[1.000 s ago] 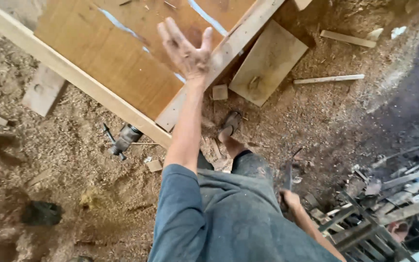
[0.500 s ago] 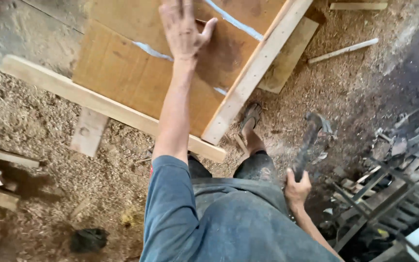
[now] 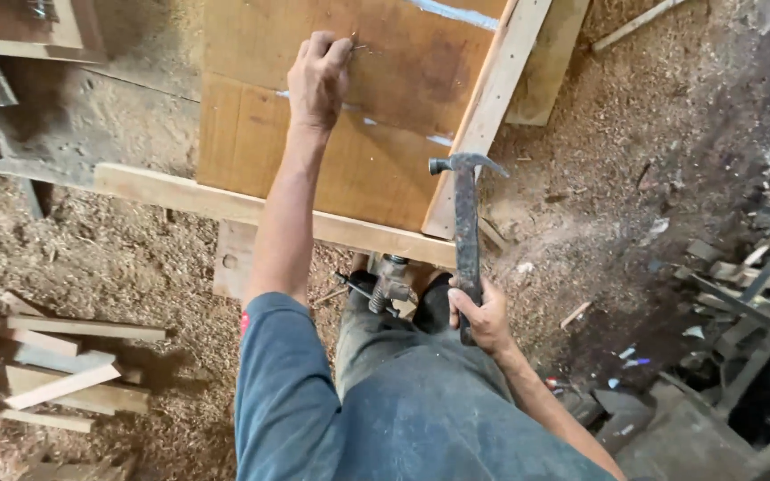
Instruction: Hammering nails into wooden boards to assemble a structure in a workshop.
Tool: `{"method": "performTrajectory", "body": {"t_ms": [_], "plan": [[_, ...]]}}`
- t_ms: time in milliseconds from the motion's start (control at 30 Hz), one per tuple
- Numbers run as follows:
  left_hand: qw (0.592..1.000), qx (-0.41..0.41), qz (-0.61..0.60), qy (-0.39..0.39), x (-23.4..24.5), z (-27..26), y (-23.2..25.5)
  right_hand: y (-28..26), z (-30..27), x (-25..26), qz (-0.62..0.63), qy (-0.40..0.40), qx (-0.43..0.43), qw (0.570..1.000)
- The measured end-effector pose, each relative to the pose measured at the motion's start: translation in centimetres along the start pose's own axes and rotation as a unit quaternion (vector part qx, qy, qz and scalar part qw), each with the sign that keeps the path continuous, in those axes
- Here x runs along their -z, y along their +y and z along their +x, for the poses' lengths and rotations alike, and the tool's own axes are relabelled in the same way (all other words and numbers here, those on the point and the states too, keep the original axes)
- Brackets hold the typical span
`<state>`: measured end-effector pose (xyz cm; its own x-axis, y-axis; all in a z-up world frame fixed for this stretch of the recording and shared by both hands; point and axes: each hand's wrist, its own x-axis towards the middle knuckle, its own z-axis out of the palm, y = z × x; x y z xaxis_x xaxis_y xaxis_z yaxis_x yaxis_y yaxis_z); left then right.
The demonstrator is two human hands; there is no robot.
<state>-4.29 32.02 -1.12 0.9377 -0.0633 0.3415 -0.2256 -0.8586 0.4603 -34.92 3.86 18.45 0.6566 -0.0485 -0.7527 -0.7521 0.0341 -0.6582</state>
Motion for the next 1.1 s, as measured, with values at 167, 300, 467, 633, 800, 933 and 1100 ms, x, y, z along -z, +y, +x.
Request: {"method": "performTrajectory", "body": {"t_ms": [167,300,467,633,800,933,1100], "plan": [[0.995,0.023,-0.1,-0.001,-1.2,0.3,-1.3,2.1,-0.1,0.6,-0.004,-0.001,-0.024,1.0],[0.967,0.131,-0.219,0.008,-0.4,1.7,-1.7,0.5,-0.1,0.0,-0.009,-0.015,-0.014,1.0],[0.812,0.414,-0.409,-0.031,6.2,2.6,-1.1,-2.1,0.9,-3.9,-0.062,0.002,-0.029,0.998],[0.622,0.517,-0.588,0.024,11.7,1.0,-9.2,-5.9,3.6,-13.2,-0.088,-0.001,-0.043,0.995],[0.723,0.467,-0.496,0.112,21.5,1.6,-20.1,-9.0,7.0,-27.4,-0.064,-0.012,-0.046,0.997],[0.855,0.346,-0.36,0.143,24.8,3.8,-28.1,-13.4,12.0,-38.5,-0.002,-0.061,-0.046,0.997],[0.963,0.237,-0.126,0.001,20.1,4.3,-36.9,-11.1,23.5,-48.0,0.193,-0.079,-0.011,0.978]]}}
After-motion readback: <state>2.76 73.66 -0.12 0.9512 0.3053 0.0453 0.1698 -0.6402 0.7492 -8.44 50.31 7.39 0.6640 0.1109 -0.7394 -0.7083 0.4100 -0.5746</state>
